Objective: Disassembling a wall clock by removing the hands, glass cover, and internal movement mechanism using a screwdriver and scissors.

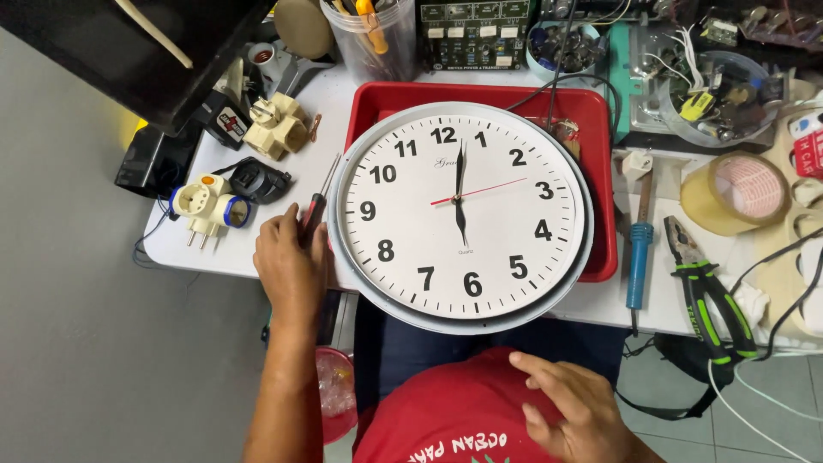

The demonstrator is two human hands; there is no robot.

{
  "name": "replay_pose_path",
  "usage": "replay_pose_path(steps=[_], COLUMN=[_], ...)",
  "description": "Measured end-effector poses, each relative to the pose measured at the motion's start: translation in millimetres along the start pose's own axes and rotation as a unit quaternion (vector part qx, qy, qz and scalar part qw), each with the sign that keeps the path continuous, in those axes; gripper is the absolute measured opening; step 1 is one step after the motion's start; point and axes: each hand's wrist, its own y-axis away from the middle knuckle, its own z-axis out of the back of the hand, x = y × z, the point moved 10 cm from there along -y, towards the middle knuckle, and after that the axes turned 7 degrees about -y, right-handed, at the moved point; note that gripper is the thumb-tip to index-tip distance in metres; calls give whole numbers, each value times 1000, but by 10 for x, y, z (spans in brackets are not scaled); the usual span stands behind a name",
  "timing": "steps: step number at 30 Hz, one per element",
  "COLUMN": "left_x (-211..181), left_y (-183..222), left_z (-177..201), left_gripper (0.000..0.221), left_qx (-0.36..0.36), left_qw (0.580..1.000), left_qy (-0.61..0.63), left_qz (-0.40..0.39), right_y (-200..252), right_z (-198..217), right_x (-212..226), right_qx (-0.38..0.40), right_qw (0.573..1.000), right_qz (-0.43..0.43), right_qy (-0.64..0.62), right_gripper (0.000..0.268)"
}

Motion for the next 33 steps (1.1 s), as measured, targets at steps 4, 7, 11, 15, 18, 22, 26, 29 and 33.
replay_pose_path(steps=[4,7,11,15,18,22,26,29,33], left_x=[-55,-82,-152,-125,-37,23,53,20,-58], left_y=[-29,0,-16,-32,-37,-35,-52,-83,-141], left_z=[41,119,245,265,261,297,364,395,410], left_gripper=[50,47,43,43,35,12,14,23,28], left_qx=[-30,-62,-78,-46,-17,-31,-60,-47,-64], left_qw=[999,997,992,991,986,985,984,983,983], left_qy=[16,29,78,123,159,161,161,165,166], left_qz=[-15,-33,-55,-9,51,54,43,58,37], right_y=[191,-207,-538,-985,-1110,-1196,-1467,-1891,-3031], right_z=[234,540,795,747,770,874,1031,1087,836], right_x=[-262,-105,88,479,430,219,-97,-510,-808], right_qx=[-68,-143,-338,-67,-67,-21,-20,-30,10], right_qw=[942,965,928,984,984,986,982,973,966], right_qz=[-187,-88,-115,146,131,114,63,66,108], right_qy=[-269,-203,-108,76,105,121,176,220,233], right_gripper=[66,96,79,19,48,38,48,37,15])
